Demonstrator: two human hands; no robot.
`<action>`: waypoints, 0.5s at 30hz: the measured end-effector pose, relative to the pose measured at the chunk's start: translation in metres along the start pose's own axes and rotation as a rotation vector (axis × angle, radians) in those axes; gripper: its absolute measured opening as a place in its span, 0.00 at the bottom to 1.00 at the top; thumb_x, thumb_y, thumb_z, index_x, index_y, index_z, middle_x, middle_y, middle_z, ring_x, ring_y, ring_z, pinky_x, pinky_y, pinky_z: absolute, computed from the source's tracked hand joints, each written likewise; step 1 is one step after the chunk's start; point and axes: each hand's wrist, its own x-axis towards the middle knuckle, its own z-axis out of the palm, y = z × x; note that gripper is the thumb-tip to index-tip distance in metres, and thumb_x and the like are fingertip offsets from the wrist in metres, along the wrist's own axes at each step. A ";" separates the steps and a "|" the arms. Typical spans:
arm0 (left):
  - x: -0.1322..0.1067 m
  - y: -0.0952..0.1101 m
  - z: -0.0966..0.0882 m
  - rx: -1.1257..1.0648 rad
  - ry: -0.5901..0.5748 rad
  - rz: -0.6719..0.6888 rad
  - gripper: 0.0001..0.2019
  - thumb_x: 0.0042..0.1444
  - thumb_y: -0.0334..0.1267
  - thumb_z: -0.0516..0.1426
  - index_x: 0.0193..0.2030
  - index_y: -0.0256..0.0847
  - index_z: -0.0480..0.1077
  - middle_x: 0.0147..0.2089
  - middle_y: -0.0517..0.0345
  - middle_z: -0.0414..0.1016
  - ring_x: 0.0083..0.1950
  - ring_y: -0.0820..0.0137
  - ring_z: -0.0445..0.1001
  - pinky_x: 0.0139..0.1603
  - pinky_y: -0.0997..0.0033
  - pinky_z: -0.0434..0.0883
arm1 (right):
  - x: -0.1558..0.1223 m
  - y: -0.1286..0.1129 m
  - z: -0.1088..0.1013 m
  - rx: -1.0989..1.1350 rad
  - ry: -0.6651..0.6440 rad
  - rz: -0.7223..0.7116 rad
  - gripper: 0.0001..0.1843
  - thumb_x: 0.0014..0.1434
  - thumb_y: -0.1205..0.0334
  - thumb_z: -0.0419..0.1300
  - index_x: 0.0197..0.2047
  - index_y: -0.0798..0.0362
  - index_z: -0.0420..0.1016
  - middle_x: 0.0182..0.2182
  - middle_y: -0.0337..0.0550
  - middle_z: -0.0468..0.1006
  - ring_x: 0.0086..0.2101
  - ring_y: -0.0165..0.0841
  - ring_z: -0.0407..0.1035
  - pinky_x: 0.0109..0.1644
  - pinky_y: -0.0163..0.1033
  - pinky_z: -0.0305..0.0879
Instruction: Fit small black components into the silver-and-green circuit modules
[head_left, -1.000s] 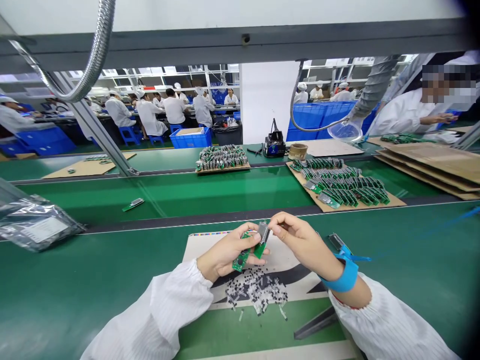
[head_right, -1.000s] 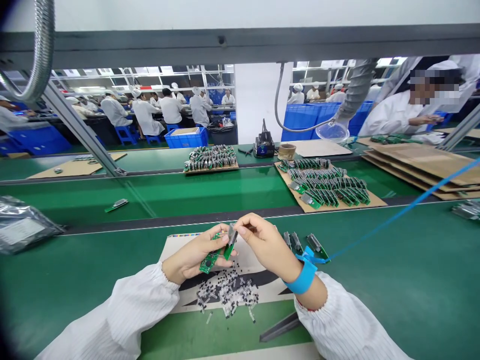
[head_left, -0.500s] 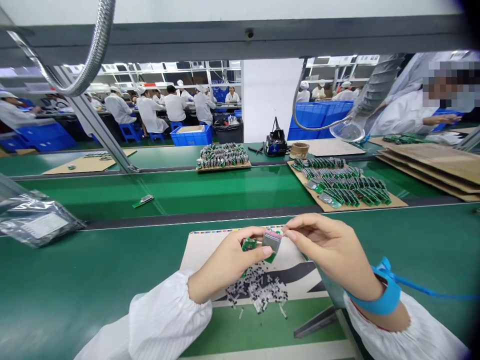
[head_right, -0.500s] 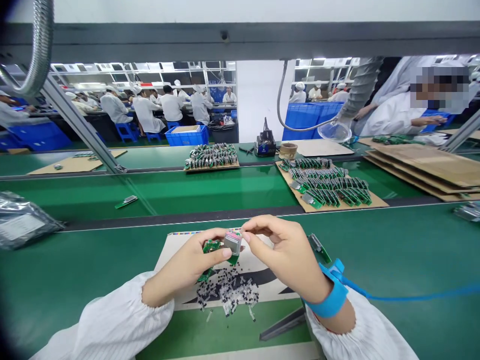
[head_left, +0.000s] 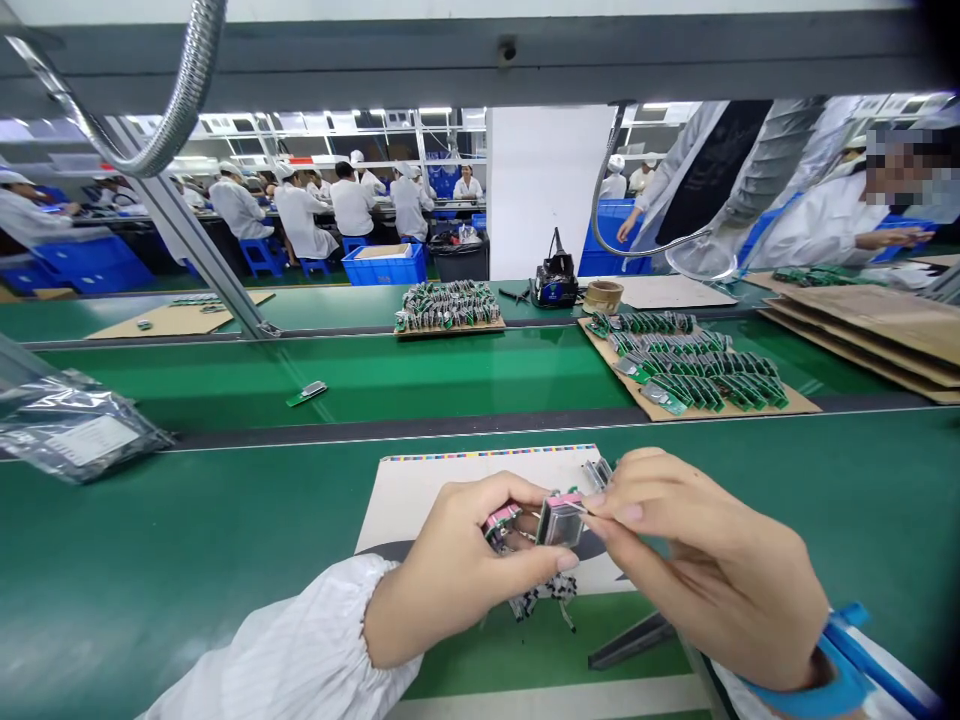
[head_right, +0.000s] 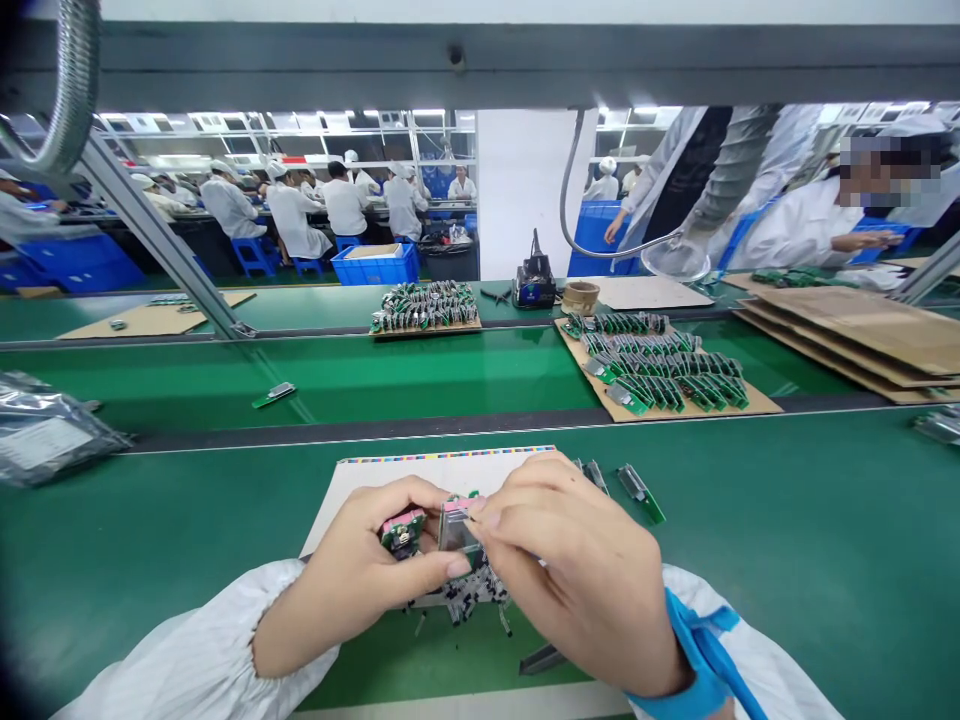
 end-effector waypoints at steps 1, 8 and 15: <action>-0.001 0.000 0.000 -0.007 0.001 -0.001 0.10 0.43 0.38 0.67 0.33 0.42 0.74 0.24 0.63 0.70 0.25 0.74 0.64 0.28 0.75 0.64 | 0.000 -0.001 0.000 -0.014 -0.006 -0.012 0.21 0.55 0.83 0.56 0.44 0.48 0.68 0.31 0.40 0.77 0.32 0.35 0.68 0.37 0.44 0.68; -0.002 0.000 -0.001 0.018 0.000 0.034 0.11 0.43 0.39 0.67 0.33 0.42 0.74 0.25 0.62 0.72 0.25 0.73 0.66 0.28 0.75 0.66 | -0.001 0.000 0.001 -0.055 -0.004 -0.057 0.19 0.57 0.82 0.56 0.44 0.47 0.68 0.35 0.41 0.78 0.30 0.35 0.68 0.35 0.44 0.65; -0.001 -0.001 -0.001 0.019 -0.007 0.051 0.11 0.43 0.39 0.68 0.34 0.42 0.74 0.24 0.63 0.72 0.25 0.73 0.66 0.27 0.76 0.66 | -0.006 0.004 -0.001 -0.093 -0.054 -0.089 0.21 0.61 0.80 0.54 0.52 0.46 0.66 0.37 0.41 0.78 0.32 0.35 0.67 0.37 0.46 0.64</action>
